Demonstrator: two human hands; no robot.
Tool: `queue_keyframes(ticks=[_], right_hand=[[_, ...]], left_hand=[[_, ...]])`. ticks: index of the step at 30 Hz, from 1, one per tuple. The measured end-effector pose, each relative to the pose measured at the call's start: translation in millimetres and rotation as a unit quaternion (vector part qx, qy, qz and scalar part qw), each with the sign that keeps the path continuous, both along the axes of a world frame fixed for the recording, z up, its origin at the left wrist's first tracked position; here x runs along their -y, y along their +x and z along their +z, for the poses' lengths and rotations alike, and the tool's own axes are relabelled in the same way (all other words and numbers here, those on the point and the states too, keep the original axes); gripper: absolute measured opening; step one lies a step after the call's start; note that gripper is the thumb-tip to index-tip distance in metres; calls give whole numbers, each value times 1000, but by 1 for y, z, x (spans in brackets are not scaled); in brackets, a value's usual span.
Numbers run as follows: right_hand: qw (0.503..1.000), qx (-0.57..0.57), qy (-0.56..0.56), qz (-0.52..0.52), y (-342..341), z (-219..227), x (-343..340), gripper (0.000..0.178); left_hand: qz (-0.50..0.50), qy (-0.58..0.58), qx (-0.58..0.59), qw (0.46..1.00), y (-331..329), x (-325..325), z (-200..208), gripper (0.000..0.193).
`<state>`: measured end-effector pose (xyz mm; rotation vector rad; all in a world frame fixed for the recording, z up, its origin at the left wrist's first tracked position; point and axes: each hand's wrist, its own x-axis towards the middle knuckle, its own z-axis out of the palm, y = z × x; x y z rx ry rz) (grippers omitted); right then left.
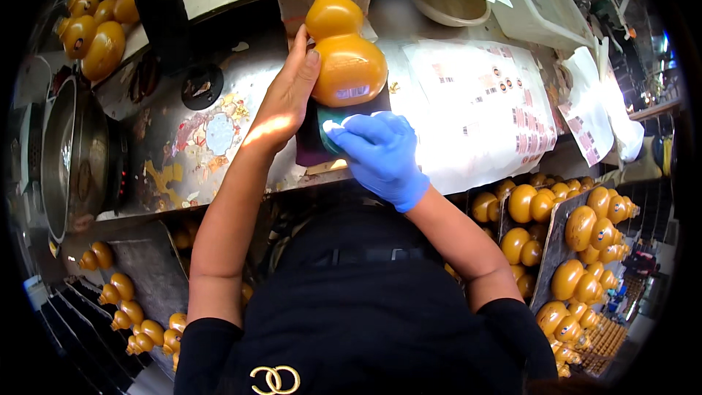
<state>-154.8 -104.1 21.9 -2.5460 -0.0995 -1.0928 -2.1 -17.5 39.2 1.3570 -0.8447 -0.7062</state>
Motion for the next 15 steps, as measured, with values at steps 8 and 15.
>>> queue_keyframes(ticks=[8, 15], right_hand=[[992, -122, -2, 36, 2, 39, 8, 23], [955, -237, 138, 115, 45, 95, 77, 33]], left_hand=[[8, 0, -82, 997, 5, -1, -11, 66], [38, -43, -163, 985, -3, -2, -6, 62]])
